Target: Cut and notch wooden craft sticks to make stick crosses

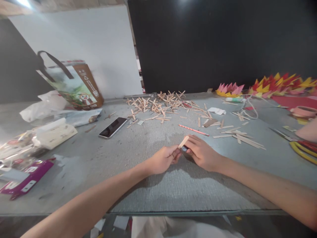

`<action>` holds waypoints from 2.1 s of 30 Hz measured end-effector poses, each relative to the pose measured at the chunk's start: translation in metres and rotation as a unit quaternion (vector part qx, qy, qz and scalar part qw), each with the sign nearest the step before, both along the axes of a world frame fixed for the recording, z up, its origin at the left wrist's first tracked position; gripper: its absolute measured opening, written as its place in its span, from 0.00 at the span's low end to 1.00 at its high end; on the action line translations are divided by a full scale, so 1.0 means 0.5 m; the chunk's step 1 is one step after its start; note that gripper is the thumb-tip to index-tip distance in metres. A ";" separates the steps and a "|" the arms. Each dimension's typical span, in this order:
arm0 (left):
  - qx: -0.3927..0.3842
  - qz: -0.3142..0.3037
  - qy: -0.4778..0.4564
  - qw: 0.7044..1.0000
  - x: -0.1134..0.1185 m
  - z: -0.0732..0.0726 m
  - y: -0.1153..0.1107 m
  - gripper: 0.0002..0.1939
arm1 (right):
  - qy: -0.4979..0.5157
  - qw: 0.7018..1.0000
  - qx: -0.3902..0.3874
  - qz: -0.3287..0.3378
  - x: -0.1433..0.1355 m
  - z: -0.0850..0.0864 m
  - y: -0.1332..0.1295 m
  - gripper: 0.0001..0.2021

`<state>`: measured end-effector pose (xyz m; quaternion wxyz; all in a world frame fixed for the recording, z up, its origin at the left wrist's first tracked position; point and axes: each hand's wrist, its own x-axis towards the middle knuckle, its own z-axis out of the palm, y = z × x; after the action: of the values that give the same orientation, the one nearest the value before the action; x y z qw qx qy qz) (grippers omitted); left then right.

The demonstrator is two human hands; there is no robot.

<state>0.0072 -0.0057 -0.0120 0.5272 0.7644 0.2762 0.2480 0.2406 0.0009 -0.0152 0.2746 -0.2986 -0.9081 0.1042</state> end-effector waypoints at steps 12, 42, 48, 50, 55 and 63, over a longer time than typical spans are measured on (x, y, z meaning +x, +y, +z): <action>0.107 0.026 0.073 0.991 0.003 -0.005 -0.003 0.11 | -0.022 1.000 0.021 -0.008 -0.006 -0.003 -0.001 0.07; 0.118 0.024 0.080 0.990 -0.001 -0.009 -0.003 0.12 | -0.015 1.000 0.015 -0.010 -0.004 -0.005 0.000 0.08; 0.138 0.030 0.100 0.985 0.005 -0.013 -0.003 0.11 | -0.020 0.999 0.029 -0.017 -0.007 -0.005 0.000 0.07; 0.136 0.028 0.099 0.985 0.006 -0.013 -0.002 0.11 | -0.018 0.999 0.037 -0.010 -0.008 -0.004 -0.001 0.07; 0.125 0.025 0.073 0.989 0.002 -0.010 -0.002 0.12 | -0.010 1.000 0.022 -0.008 -0.006 -0.001 -0.001 0.08; 0.141 0.039 0.087 0.985 0.007 -0.008 -0.005 0.12 | -0.018 0.999 0.026 -0.019 -0.007 -0.005 -0.001 0.08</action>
<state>0.0105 -0.0084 -0.0160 0.3783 0.8384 0.3128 0.2369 0.2372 0.0003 -0.0178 0.2678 -0.3109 -0.9093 0.0700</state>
